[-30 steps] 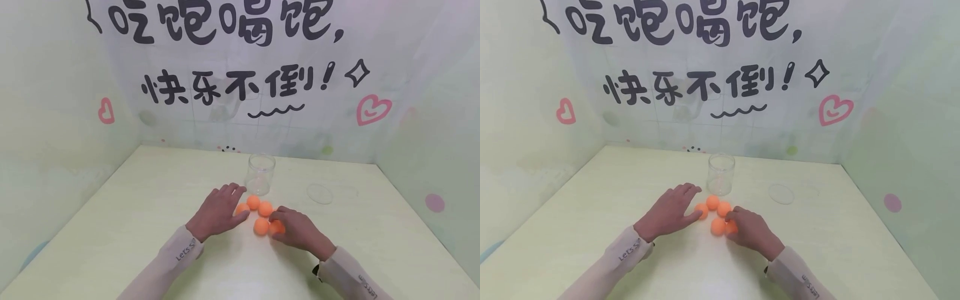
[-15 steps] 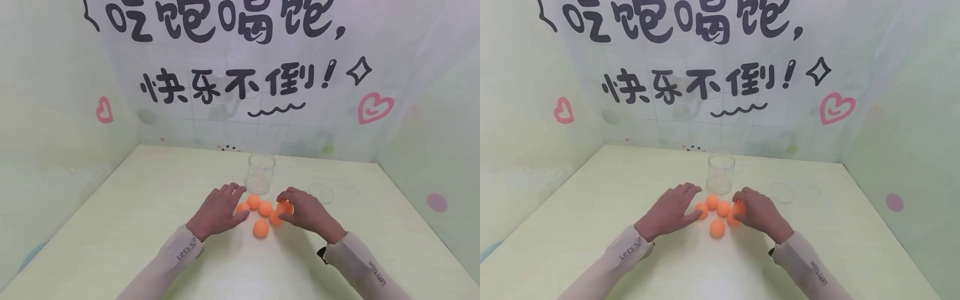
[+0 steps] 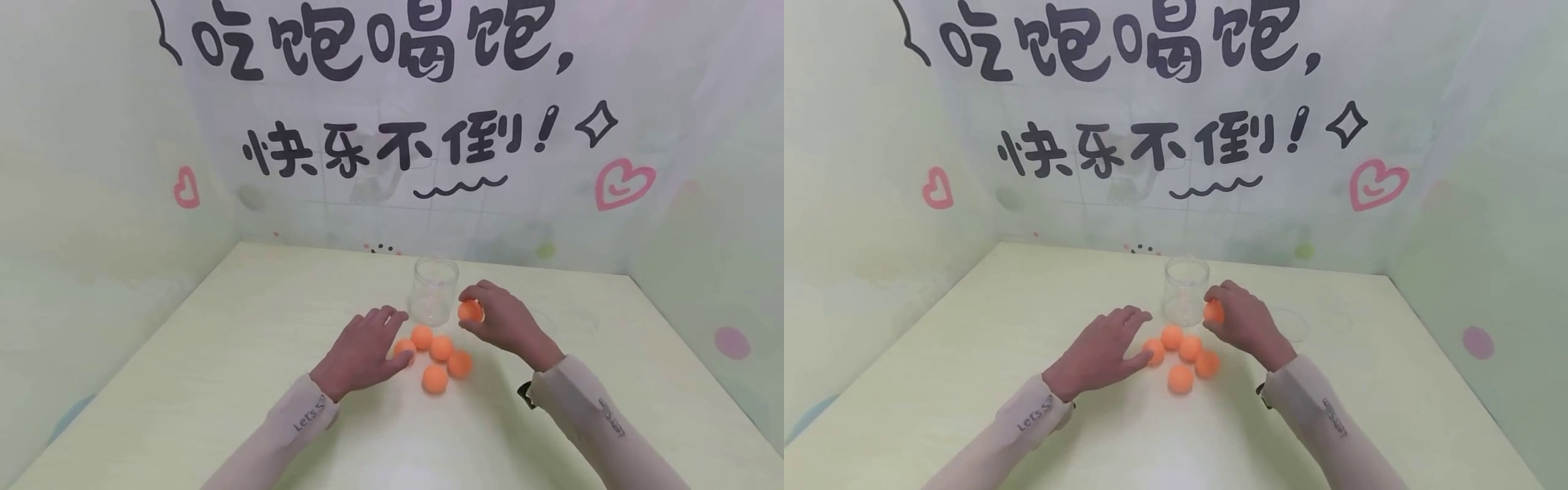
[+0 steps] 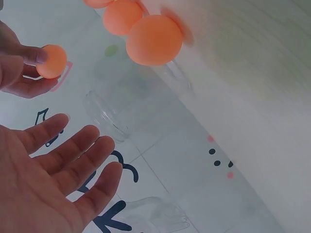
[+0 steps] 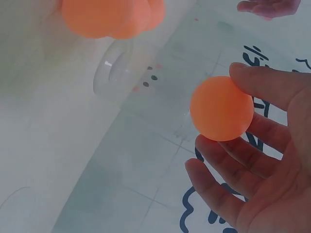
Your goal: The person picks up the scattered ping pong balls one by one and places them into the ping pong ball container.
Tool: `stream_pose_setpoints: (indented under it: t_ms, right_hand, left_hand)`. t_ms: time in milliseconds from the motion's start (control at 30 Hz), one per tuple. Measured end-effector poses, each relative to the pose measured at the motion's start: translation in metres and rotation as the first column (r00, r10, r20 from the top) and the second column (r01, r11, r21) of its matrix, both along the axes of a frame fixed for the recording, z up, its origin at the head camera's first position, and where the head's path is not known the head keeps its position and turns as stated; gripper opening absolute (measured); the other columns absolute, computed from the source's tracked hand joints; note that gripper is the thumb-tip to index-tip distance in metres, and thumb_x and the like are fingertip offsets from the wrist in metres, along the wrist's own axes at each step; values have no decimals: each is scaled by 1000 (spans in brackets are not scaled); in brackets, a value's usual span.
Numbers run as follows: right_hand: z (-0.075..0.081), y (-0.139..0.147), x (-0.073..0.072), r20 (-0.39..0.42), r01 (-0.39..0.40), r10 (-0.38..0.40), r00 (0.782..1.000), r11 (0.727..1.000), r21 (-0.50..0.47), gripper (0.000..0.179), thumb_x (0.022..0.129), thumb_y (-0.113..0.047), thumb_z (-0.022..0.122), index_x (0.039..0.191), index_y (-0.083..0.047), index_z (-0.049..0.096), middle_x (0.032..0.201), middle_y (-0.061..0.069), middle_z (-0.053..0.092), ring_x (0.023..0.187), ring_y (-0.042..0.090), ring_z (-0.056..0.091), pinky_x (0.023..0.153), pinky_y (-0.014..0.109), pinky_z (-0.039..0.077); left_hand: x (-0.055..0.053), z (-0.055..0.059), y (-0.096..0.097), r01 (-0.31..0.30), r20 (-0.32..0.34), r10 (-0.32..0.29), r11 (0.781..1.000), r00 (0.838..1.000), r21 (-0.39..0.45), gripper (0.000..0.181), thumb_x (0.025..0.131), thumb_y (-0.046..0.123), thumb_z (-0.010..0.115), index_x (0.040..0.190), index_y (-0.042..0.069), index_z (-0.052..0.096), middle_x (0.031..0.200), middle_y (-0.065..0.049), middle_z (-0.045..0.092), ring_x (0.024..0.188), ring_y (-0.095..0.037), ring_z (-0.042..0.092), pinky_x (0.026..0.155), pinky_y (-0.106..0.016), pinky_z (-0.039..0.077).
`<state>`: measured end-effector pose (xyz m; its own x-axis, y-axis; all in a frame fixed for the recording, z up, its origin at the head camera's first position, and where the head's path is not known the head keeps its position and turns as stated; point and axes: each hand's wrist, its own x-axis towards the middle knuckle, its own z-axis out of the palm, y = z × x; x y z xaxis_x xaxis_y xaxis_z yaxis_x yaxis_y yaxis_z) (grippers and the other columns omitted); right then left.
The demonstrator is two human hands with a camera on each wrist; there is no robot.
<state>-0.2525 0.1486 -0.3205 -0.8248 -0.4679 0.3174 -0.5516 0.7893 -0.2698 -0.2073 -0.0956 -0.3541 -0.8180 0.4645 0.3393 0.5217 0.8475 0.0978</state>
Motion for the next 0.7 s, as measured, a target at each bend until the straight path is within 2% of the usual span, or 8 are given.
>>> stream_pose_setpoints:
  t_ms: [233,400,700]
  right_hand:
    - [10,4,-14,-6,21,-21,1000,1000,-23,31,78,-16,72,105,-3,66,97,8,62,79,22,57,70,38,48]
    - [17,3,-23,-4,34,-34,999,999,-37,32,78,-16,73,106,-2,67,100,11,63,82,25,58,72,41,49]
    - [25,-10,-44,-20,12,-13,1000,999,-45,29,78,-15,69,105,-2,67,102,13,63,83,27,58,74,43,48]
  left_hand:
    - [3,0,5,28,2,-28,999,1000,38,47,86,37,59,122,8,55,114,-8,60,97,-23,59,73,-36,45]
    - [4,0,7,61,-31,-60,997,998,39,45,86,38,59,120,8,57,112,-7,61,90,-22,59,72,-36,46]
    - [6,1,7,66,-63,-63,997,996,37,44,85,38,59,119,10,58,111,-6,62,87,-20,59,72,-35,47]
